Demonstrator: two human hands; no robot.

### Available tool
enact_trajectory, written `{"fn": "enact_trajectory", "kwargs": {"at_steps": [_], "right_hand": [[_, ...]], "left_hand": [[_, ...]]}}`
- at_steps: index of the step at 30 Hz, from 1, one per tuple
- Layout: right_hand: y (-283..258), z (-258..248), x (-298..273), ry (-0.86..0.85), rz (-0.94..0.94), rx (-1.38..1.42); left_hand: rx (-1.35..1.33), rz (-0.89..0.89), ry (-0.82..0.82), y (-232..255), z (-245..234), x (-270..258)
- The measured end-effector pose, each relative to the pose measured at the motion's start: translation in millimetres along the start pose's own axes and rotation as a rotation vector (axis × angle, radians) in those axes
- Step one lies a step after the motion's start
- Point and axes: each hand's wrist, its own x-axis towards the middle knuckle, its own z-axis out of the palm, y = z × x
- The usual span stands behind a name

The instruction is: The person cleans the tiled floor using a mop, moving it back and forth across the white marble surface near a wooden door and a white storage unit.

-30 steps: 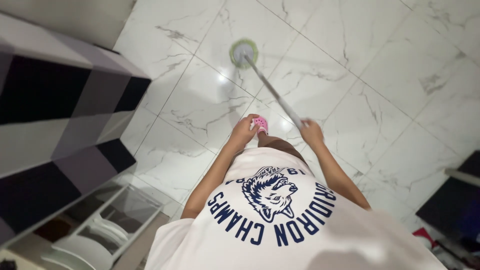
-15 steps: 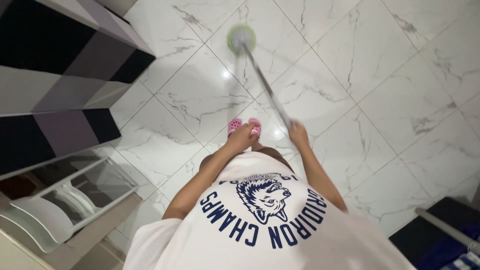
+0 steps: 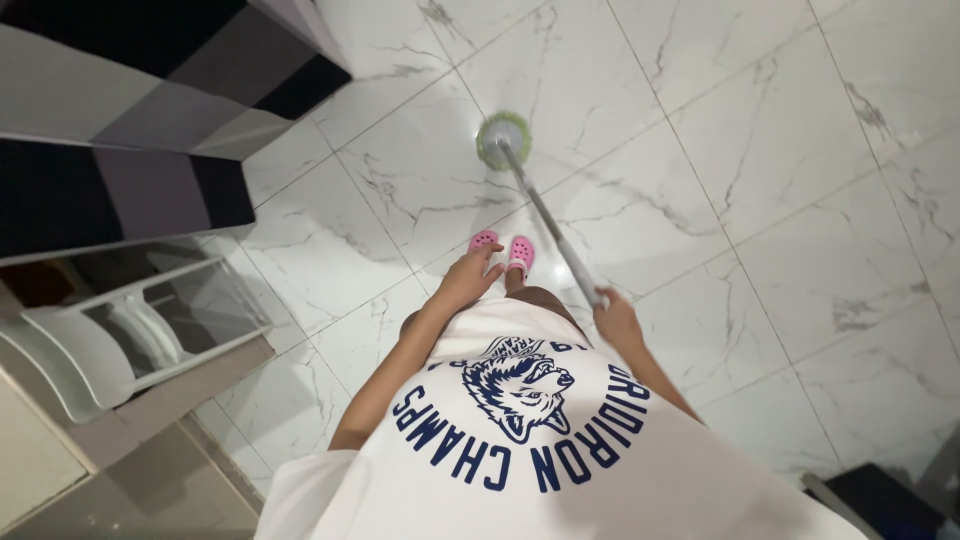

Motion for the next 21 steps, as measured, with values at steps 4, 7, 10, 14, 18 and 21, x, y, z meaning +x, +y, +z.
{"fn": "enact_trajectory", "kwargs": {"at_steps": [4,7,10,14,18,21], "right_hand": [[-38,17,127,0.158,-0.238,0.039],[-108,31,211,0.098,-0.217,0.084],[-173,51,248,0.079,-0.293,0.181],[-175,70,246,-0.008,-0.215,0.199],[-101,61,200,0.058,-0.264,0.152],[-11,40,120,0.159,-0.488,0.17]], "left_hand": [[-0.039,-0.055,0.097,-6,-5,-3],[-0.097,-0.064,0.133,-4,1,-5],[-0.059,0.087,0.159,6,7,1],[0.013,0.06,0.008,26,14,7],[0.049,0.1,-0.065,33,18,9],[0.042,0.114,-0.123,16,23,13]]}}
